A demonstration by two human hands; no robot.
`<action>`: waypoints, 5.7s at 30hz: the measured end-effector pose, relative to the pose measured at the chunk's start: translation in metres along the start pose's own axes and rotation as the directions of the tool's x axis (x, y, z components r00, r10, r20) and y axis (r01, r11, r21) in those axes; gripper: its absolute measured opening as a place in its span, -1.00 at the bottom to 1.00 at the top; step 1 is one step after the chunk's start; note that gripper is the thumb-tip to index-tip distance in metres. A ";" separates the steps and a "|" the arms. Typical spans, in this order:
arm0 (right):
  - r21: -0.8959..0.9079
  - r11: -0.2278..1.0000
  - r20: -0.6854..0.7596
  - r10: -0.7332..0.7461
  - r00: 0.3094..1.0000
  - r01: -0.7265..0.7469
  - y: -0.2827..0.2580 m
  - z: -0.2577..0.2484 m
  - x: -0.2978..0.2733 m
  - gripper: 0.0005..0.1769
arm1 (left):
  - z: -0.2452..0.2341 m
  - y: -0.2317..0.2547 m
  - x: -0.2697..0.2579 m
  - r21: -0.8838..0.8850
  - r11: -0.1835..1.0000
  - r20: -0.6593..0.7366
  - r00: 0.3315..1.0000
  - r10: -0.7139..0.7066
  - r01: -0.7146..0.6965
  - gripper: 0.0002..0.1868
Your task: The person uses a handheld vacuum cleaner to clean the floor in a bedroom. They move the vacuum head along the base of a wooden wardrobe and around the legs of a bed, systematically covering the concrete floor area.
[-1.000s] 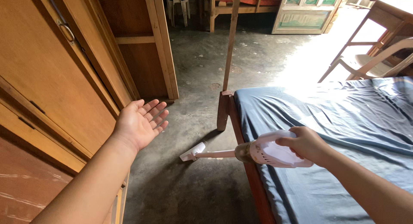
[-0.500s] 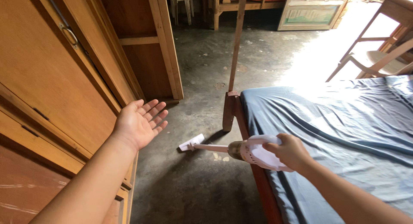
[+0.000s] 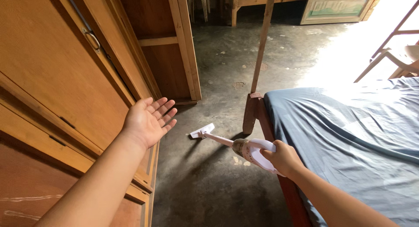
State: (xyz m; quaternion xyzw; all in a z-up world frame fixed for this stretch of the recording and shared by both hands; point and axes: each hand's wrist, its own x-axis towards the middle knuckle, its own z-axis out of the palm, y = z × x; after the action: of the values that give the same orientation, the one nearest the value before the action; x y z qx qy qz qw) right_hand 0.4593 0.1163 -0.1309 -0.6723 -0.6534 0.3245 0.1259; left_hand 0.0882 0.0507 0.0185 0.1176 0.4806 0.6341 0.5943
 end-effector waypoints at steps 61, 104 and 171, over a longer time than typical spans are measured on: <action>0.178 0.961 -0.118 0.234 0.965 -0.212 0.043 -0.016 -0.047 -0.50 | -0.024 -0.071 0.022 -0.085 0.969 -0.019 0.972 -0.236 0.234 -0.63; 0.451 0.861 0.103 0.211 0.972 -0.235 0.019 -0.032 -0.051 -0.56 | -0.056 -0.065 0.037 -0.132 0.964 -0.045 0.970 -0.239 0.232 -0.63; 0.455 0.881 0.069 0.108 0.992 -0.128 -0.092 0.004 0.162 -0.66 | -0.020 0.027 0.169 -0.085 0.991 -0.149 0.982 -0.117 0.105 -0.60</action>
State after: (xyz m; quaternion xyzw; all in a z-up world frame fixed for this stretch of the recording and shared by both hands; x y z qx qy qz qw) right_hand 0.3733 0.2813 -0.1232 -0.6551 -0.5189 0.4903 0.2472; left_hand 0.0115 0.1923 -0.0430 0.0186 0.5060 0.6252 0.5940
